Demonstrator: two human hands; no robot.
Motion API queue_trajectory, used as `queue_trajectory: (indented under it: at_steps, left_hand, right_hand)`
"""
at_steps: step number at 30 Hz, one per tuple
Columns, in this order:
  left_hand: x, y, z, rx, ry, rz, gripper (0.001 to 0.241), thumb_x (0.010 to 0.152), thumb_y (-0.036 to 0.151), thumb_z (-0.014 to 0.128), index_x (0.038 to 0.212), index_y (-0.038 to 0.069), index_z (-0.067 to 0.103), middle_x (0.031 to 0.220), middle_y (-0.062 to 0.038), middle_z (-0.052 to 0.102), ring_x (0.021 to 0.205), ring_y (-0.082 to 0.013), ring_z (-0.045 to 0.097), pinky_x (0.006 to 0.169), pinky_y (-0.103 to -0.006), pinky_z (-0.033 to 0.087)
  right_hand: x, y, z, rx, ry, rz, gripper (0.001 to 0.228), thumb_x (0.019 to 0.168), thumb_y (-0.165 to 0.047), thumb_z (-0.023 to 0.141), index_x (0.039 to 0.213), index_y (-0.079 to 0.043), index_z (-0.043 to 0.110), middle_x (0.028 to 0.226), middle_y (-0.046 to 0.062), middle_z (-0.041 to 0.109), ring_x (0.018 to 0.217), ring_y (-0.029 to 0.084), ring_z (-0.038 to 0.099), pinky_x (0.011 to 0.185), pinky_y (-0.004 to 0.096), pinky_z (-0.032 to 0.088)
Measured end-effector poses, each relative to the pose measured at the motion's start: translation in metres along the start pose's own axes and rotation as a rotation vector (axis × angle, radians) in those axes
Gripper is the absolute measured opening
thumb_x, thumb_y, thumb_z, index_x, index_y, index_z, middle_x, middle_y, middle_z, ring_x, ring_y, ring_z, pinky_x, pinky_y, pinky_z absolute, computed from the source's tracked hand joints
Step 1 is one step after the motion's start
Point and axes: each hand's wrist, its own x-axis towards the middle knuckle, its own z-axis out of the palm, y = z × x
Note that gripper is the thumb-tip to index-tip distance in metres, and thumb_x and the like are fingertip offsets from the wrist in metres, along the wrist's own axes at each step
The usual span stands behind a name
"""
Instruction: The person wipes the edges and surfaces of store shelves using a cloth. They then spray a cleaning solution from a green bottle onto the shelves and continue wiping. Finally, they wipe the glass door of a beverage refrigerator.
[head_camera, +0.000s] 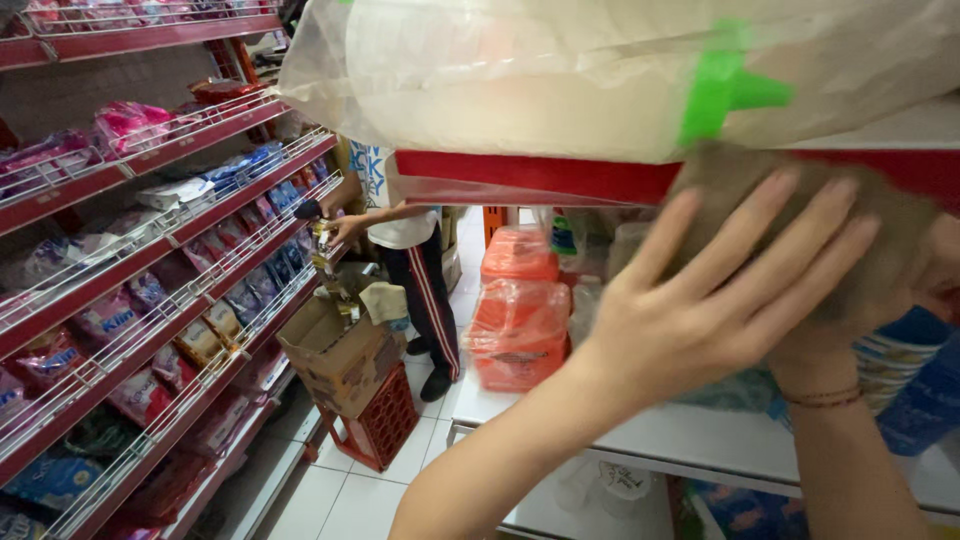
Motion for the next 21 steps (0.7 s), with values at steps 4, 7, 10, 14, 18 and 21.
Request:
queue_trajectory:
  at_steps: [4, 7, 10, 14, 18, 21]
  left_hand:
    - [0.029, 0.002, -0.009, 0.036, -0.104, -0.046, 0.035, 0.103, 0.020, 0.059, 0.135, 0.009, 0.066, 0.129, -0.007, 0.068, 0.125, -0.0231, 0.064, 0.115, -0.0359, 0.043]
    - [0.026, -0.009, -0.019, 0.010, -0.130, -0.022, 0.038, 0.099, 0.018, 0.059, 0.133, 0.004, 0.067, 0.120, -0.009, 0.068, 0.116, -0.0234, 0.066, 0.112, -0.0356, 0.046]
    - [0.017, -0.023, -0.020, -0.080, -0.148, -0.058, 0.036, 0.099, 0.016, 0.059, 0.130, 0.000, 0.067, 0.121, -0.012, 0.068, 0.112, -0.0259, 0.066, 0.113, -0.0406, 0.045]
    - [0.002, -0.054, -0.026, -0.092, -0.171, -0.102, 0.035, 0.087, 0.010, 0.063, 0.121, 0.001, 0.068, 0.119, -0.014, 0.069, 0.114, -0.0299, 0.066, 0.112, -0.0446, 0.045]
    - [-0.016, -0.100, -0.054, -0.024, -0.237, -0.202, 0.040, 0.073, 0.009, 0.067, 0.112, 0.001, 0.067, 0.109, -0.015, 0.068, 0.106, -0.0330, 0.065, 0.115, -0.0510, 0.045]
    - [-0.027, -0.121, -0.072, 0.055, -0.189, -0.247, 0.044, 0.076, 0.012, 0.070, 0.118, 0.000, 0.065, 0.118, -0.018, 0.064, 0.111, -0.0366, 0.061, 0.111, -0.0492, 0.041]
  right_hand:
    - [-0.005, 0.002, 0.006, 0.009, 0.047, 0.012, 0.038, 0.113, -0.030, 0.064, 0.128, 0.003, 0.054, 0.126, 0.016, 0.058, 0.118, 0.025, 0.057, 0.100, 0.045, 0.050]
    - [-0.010, 0.002, -0.002, -0.143, 0.098, -0.158, 0.034, 0.114, -0.029, 0.071, 0.122, 0.000, 0.054, 0.122, 0.011, 0.052, 0.108, 0.027, 0.055, 0.092, 0.040, 0.048]
    - [-0.012, 0.004, -0.005, -0.181, 0.099, -0.239, 0.027, 0.108, -0.020, 0.074, 0.114, -0.003, 0.054, 0.116, 0.009, 0.047, 0.101, 0.028, 0.053, 0.084, 0.039, 0.044]
    - [-0.013, 0.011, -0.006, -0.140, 0.032, -0.224, 0.027, 0.103, -0.014, 0.077, 0.108, -0.005, 0.052, 0.116, 0.009, 0.046, 0.096, 0.024, 0.049, 0.081, 0.035, 0.038]
    - [-0.011, 0.016, -0.007, -0.118, 0.044, -0.287, 0.034, 0.102, -0.011, 0.086, 0.108, -0.004, 0.053, 0.113, 0.011, 0.048, 0.092, 0.025, 0.048, 0.079, 0.038, 0.037]
    - [-0.011, 0.017, -0.008, -0.103, 0.006, -0.242, 0.026, 0.102, -0.010, 0.079, 0.108, -0.006, 0.053, 0.114, 0.010, 0.048, 0.093, 0.023, 0.047, 0.079, 0.036, 0.036]
